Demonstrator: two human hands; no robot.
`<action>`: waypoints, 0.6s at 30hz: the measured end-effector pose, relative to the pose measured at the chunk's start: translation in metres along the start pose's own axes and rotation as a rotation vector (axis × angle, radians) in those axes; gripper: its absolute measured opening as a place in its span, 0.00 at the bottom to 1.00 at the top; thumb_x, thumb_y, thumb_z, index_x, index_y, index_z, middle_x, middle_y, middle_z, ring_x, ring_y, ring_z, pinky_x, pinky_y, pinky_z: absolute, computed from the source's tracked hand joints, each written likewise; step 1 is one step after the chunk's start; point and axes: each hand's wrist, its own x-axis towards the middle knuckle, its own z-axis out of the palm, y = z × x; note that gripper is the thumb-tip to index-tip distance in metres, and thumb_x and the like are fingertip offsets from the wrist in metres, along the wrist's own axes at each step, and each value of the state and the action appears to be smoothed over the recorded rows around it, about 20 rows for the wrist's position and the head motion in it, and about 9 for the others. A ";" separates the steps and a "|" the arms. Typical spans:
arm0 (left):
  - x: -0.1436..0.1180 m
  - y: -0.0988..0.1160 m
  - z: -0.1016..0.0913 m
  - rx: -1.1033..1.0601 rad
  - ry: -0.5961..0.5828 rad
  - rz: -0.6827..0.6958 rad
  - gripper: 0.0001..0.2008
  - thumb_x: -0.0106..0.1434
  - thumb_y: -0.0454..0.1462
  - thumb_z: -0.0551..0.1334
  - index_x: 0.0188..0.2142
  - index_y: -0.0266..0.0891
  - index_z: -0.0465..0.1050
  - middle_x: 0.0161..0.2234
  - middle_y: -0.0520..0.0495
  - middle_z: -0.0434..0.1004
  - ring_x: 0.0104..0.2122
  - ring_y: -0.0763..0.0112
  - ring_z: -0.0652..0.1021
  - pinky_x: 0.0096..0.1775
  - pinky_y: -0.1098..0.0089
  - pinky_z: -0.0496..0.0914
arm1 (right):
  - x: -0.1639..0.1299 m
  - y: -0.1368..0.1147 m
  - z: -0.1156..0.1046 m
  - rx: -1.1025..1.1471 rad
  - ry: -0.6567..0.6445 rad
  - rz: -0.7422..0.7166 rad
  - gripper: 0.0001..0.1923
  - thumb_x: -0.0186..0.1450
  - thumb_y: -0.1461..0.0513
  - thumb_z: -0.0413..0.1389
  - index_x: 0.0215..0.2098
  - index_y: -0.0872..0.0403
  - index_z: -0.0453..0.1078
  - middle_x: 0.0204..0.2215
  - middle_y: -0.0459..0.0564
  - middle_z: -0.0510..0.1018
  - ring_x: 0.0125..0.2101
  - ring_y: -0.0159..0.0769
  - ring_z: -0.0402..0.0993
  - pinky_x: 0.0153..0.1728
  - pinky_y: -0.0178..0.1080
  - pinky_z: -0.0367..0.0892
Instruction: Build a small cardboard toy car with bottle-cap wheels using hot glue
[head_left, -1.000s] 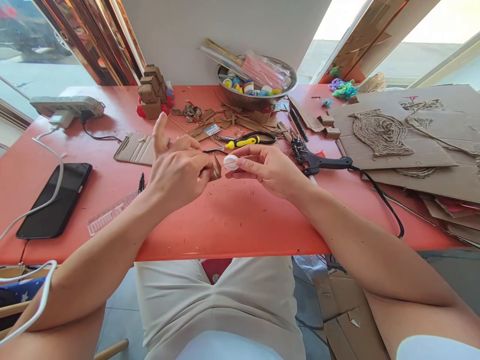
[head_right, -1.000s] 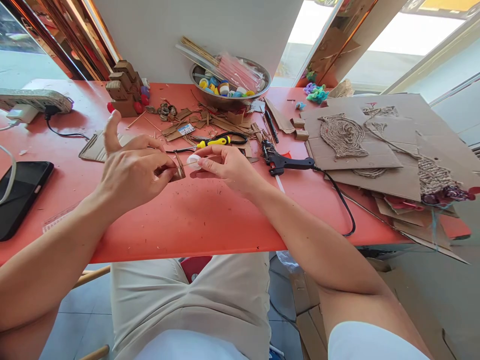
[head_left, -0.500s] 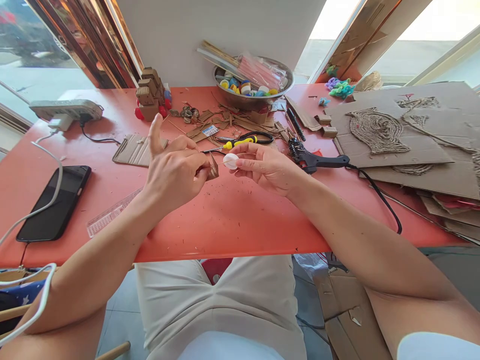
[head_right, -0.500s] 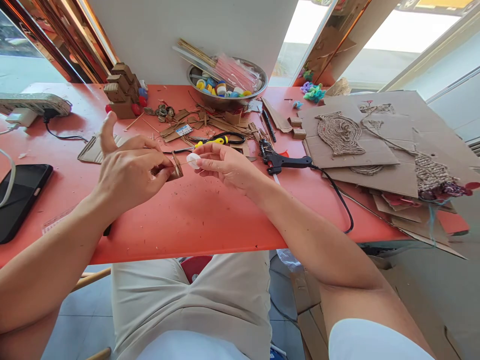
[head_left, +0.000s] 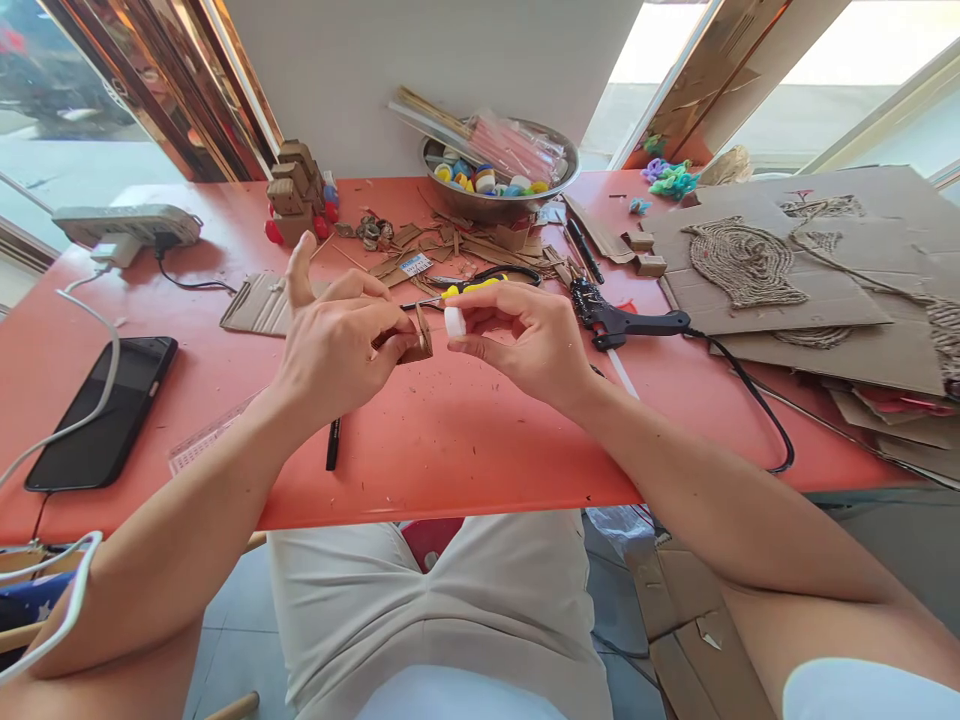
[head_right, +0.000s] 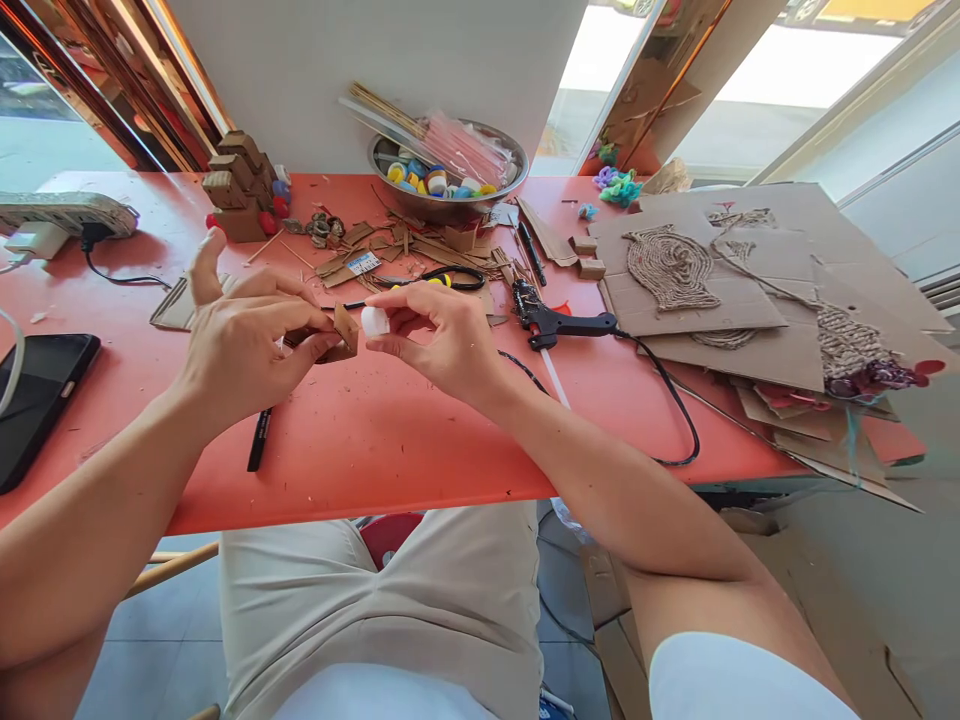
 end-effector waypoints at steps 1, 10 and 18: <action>0.000 -0.001 0.000 0.000 -0.001 0.004 0.14 0.72 0.42 0.60 0.35 0.57 0.85 0.32 0.52 0.86 0.45 0.58 0.85 0.65 0.42 0.73 | -0.001 -0.001 0.000 -0.004 0.005 0.002 0.22 0.59 0.43 0.73 0.41 0.49 0.85 0.43 0.52 0.88 0.41 0.43 0.84 0.49 0.48 0.82; 0.000 -0.003 0.000 0.045 0.017 -0.006 0.13 0.72 0.42 0.61 0.34 0.56 0.84 0.39 0.51 0.87 0.44 0.58 0.85 0.66 0.41 0.70 | -0.004 -0.004 0.001 -0.049 0.006 -0.137 0.17 0.66 0.47 0.71 0.43 0.49 0.84 0.44 0.52 0.87 0.45 0.43 0.84 0.51 0.47 0.81; 0.000 -0.009 0.004 -0.026 0.064 0.042 0.10 0.69 0.41 0.64 0.31 0.55 0.83 0.35 0.51 0.86 0.42 0.58 0.85 0.62 0.42 0.75 | -0.001 0.005 0.000 -0.060 -0.033 -0.205 0.16 0.68 0.49 0.69 0.44 0.52 0.83 0.41 0.51 0.86 0.40 0.39 0.84 0.46 0.43 0.82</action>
